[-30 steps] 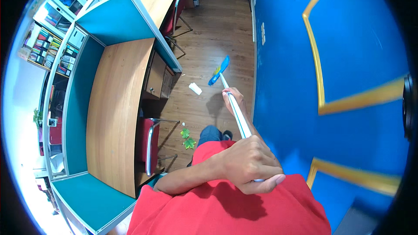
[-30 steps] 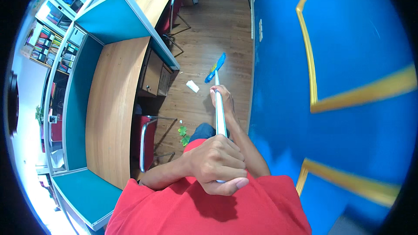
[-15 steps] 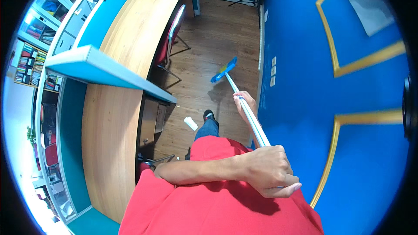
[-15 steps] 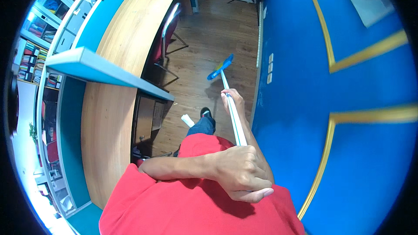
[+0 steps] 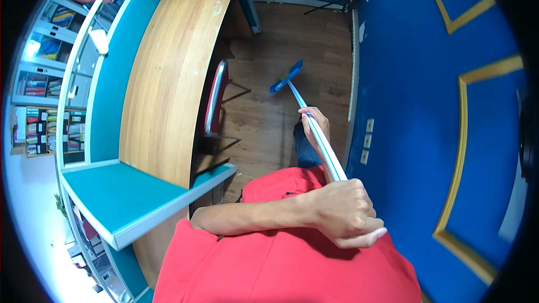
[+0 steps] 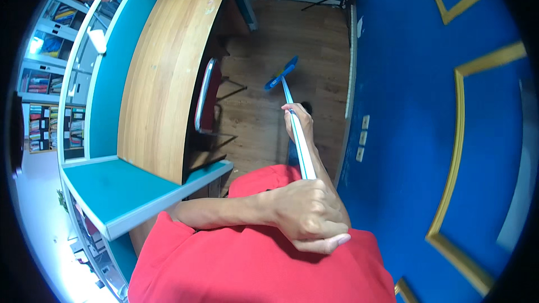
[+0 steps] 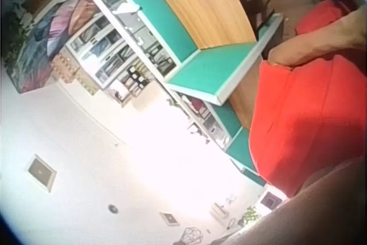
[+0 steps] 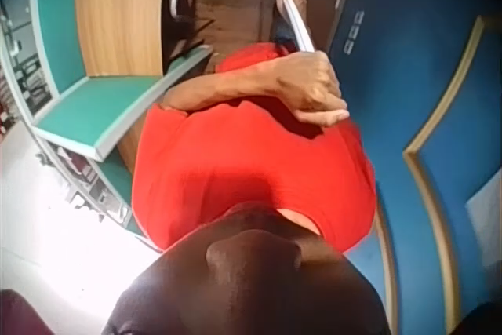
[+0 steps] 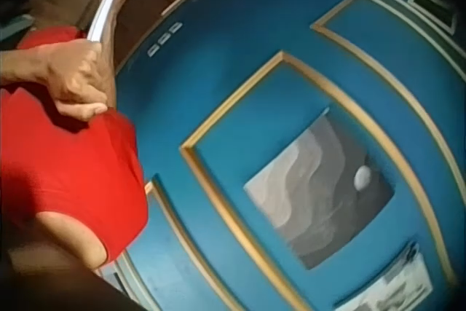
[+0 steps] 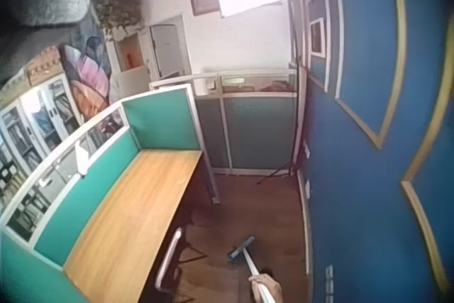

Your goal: The recorder uses a broom to sweep trash on a wooden floor and then collects it into a blue dustpan.

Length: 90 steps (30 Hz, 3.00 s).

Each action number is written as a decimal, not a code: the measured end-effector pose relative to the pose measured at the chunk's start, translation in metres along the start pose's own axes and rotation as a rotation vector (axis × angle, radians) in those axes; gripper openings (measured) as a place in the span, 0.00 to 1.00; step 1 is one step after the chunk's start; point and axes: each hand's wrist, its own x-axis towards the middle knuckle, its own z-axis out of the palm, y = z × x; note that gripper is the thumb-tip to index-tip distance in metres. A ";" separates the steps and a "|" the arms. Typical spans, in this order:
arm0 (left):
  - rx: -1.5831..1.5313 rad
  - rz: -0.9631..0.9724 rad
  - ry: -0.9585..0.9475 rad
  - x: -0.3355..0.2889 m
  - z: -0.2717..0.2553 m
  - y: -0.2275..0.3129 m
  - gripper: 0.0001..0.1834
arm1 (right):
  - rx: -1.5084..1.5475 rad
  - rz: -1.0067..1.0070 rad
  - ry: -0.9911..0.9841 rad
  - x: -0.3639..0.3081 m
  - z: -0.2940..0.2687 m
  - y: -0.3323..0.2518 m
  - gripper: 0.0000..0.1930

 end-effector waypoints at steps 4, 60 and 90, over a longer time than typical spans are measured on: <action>0.073 -0.066 -0.022 0.065 -0.092 -0.097 0.16 | 0.028 -0.110 0.007 0.154 0.002 0.015 0.06; -0.448 -0.249 -0.235 0.256 -0.615 -0.575 0.14 | 0.192 0.262 0.078 0.794 0.159 0.126 0.04; -0.913 -0.020 -0.789 0.162 -0.280 -0.414 0.17 | -0.042 0.253 1.083 0.346 0.034 0.192 0.06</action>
